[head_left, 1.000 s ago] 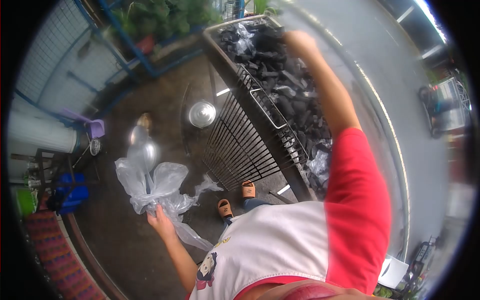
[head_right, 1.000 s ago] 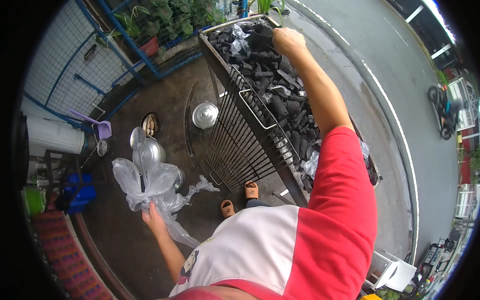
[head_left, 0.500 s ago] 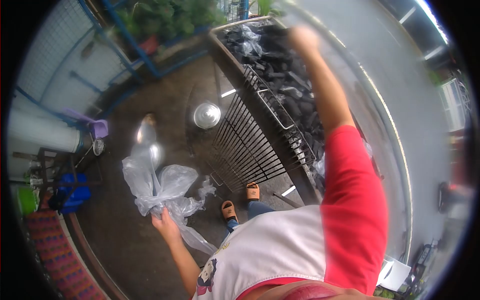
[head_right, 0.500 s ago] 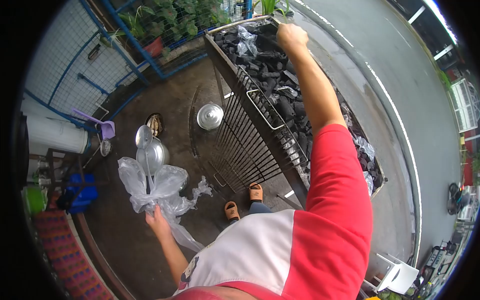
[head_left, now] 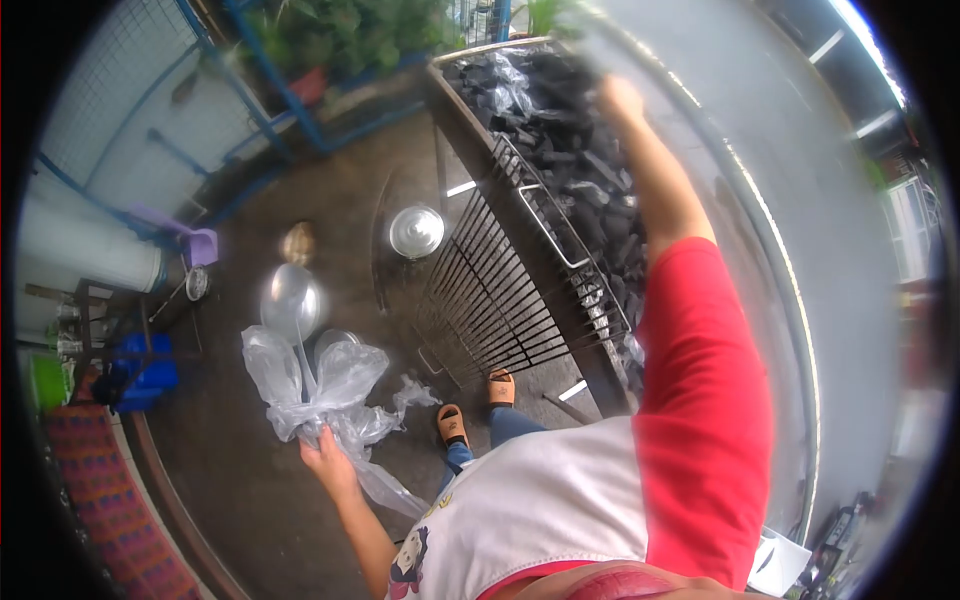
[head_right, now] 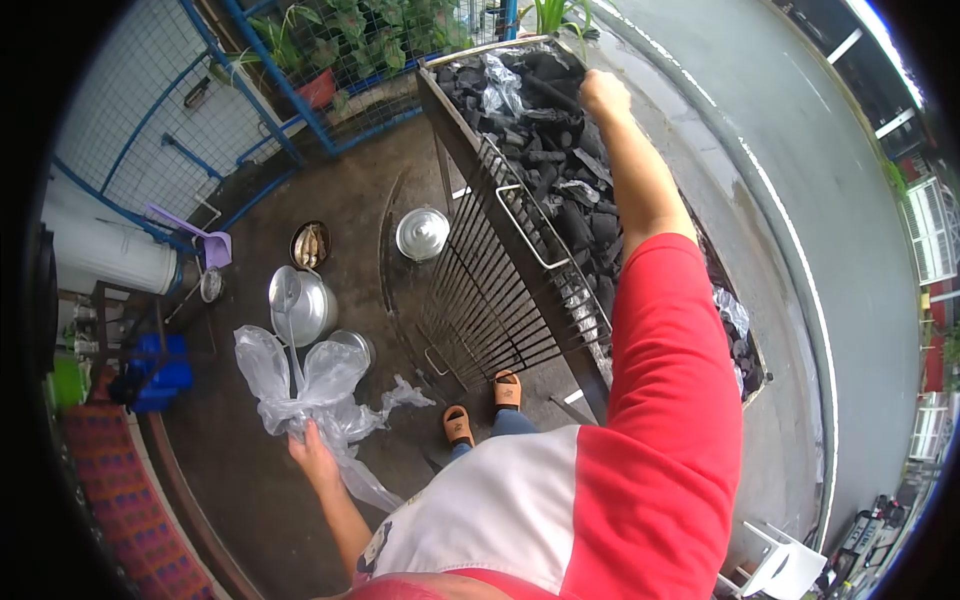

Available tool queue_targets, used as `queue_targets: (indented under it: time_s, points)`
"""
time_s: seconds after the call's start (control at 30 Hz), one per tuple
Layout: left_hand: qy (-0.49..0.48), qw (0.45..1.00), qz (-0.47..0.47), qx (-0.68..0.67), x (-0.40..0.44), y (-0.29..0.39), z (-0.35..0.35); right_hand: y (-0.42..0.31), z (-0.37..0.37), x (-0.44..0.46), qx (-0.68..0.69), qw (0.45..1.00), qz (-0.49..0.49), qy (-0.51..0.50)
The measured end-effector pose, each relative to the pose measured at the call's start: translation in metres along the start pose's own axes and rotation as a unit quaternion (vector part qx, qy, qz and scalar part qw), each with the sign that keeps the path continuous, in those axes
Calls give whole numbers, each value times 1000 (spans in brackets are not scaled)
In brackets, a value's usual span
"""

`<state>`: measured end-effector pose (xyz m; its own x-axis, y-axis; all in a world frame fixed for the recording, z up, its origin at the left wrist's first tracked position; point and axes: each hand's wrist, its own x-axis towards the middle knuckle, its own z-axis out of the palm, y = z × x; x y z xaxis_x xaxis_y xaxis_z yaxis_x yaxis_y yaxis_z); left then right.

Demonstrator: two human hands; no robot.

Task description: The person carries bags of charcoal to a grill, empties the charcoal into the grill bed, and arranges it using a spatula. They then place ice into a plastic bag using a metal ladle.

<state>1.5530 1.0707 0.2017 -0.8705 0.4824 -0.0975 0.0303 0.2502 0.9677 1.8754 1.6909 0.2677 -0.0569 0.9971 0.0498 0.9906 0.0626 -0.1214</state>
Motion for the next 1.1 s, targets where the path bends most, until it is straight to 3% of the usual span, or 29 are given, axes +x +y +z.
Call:
queue_targets:
  time_s: [0.03, 0.2, 0.4, 0.6, 0.67, 0.8, 0.87, 0.93, 1.0, 1.07, 1.1]
  points:
    - [-8, 1000, 0, 12, -1, -1, -3, -1, 6, -9, -48, 998, -39, 17]
    - [-17, 999, -18, 24, -3, 10, 3, 19, -35, -39, -31, 997, -39, 52]
    - [-96, 993, 49, -55, 9, 12, 5, 29, -82, -145, 9, 986, -61, 153]
    - [-177, 977, 62, -98, 26, -4, -3, 33, -137, -337, -5, 1000, 15, 15]
    - [-213, 973, 52, -65, 27, 1, -10, 53, -117, -371, -126, 991, -20, -38]
    - [-259, 959, 80, -80, 30, 3, -13, 61, -134, -432, -115, 991, -13, 72]
    - [-271, 960, 69, -21, 41, -6, -16, 27, -148, -457, -9, 992, 122, 24]
    - [-285, 957, 26, 44, 39, 4, -20, 37, -132, -462, 29, 974, 211, -73]
    - [-326, 943, 52, 40, 46, -5, -23, 93, -82, -437, -119, 990, -36, 58]
    - [-300, 948, 22, 105, 38, 10, -21, 66, -115, -450, -62, 996, -19, 54]
    - [-303, 947, 21, 110, 41, 9, -22, 39, -142, -459, 86, 989, 120, 18]
